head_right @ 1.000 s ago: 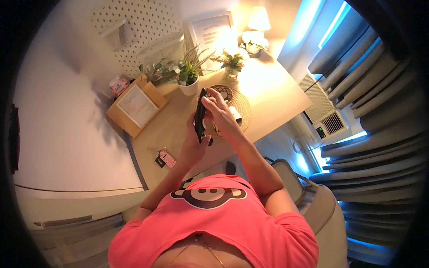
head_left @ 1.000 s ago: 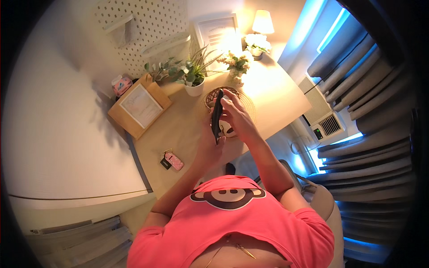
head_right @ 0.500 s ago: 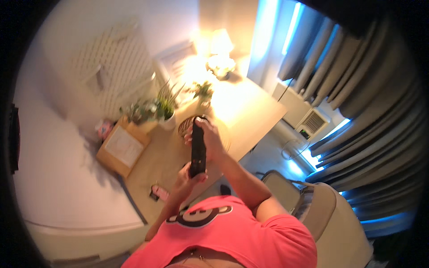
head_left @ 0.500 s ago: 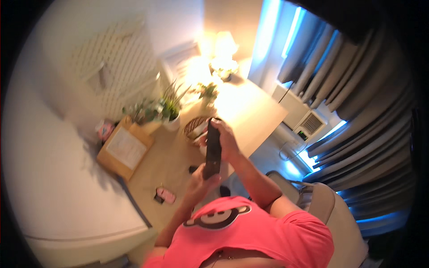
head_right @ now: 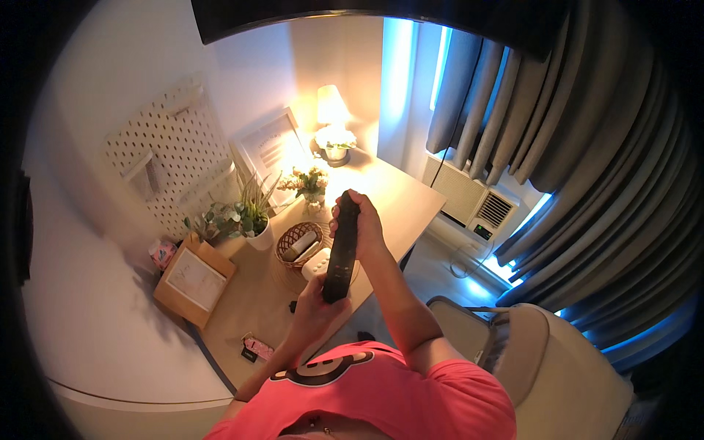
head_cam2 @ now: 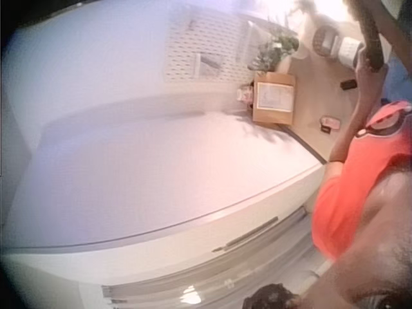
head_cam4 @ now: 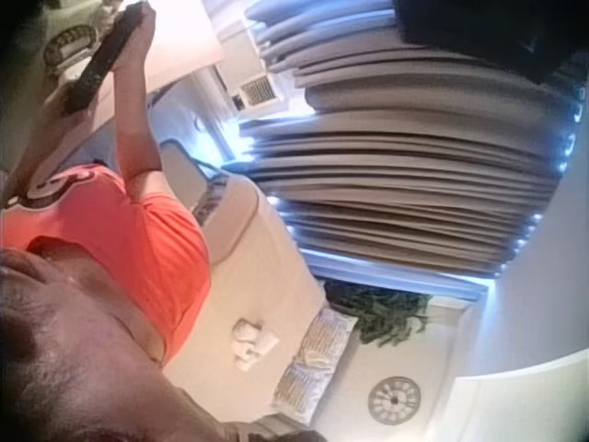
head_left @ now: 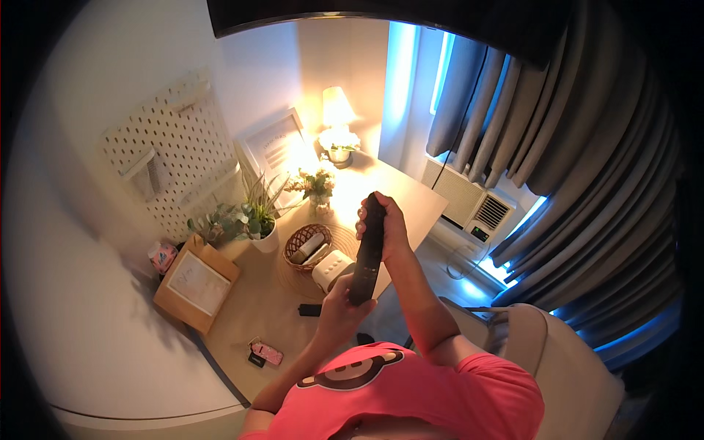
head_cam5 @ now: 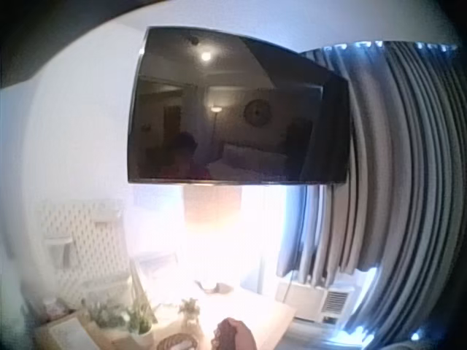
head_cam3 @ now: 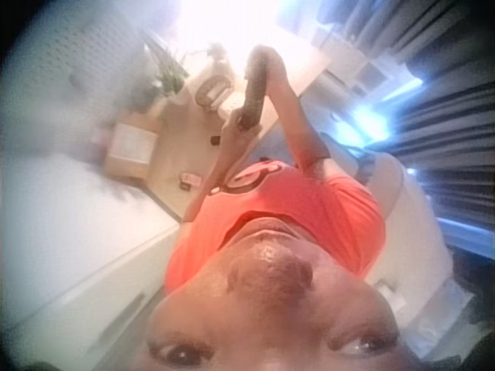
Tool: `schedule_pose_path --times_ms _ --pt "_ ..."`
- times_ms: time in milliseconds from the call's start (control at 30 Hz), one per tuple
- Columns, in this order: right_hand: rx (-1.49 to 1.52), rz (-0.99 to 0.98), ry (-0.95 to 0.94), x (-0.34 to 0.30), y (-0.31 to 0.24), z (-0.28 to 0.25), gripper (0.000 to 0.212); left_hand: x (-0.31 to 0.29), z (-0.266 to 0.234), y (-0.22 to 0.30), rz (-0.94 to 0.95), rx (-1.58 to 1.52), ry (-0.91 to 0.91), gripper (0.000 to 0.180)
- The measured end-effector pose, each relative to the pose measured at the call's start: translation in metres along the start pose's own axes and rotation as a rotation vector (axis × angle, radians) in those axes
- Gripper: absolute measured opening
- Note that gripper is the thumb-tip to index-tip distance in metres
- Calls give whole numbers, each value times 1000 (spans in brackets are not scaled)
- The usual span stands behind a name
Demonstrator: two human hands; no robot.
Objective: Organizing various items on a desk, including handling a remote control, adjusting a plant, and moving a picture frame.
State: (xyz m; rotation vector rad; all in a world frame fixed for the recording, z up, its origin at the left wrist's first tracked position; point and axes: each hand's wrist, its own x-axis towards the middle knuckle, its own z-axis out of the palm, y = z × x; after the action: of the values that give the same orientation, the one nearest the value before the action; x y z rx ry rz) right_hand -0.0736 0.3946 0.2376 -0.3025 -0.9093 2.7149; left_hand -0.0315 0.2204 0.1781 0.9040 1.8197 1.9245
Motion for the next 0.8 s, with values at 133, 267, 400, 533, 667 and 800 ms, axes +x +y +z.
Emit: schedule_pose_path --times_ms 133,267,400,533,667,800 --pt "21 -30 -19 -5 -9 3 28 3 3 9 8 16 -14 45" --pt "28 -45 -40 0 -14 2 28 7 2 16 14 83 -30 46" --pt "26 -40 -35 10 -16 -8 27 3 -4 11 24 101 -56 49" --pt "-40 -52 -6 35 -39 -35 28 -14 -26 -10 -56 85 57 47" --pt "-338 -209 42 59 -93 -36 33 -34 -71 -31 -184 82 162 39" --pt "-660 -251 146 90 -164 -12 28 -45 -96 -30 -216 73 288 36"
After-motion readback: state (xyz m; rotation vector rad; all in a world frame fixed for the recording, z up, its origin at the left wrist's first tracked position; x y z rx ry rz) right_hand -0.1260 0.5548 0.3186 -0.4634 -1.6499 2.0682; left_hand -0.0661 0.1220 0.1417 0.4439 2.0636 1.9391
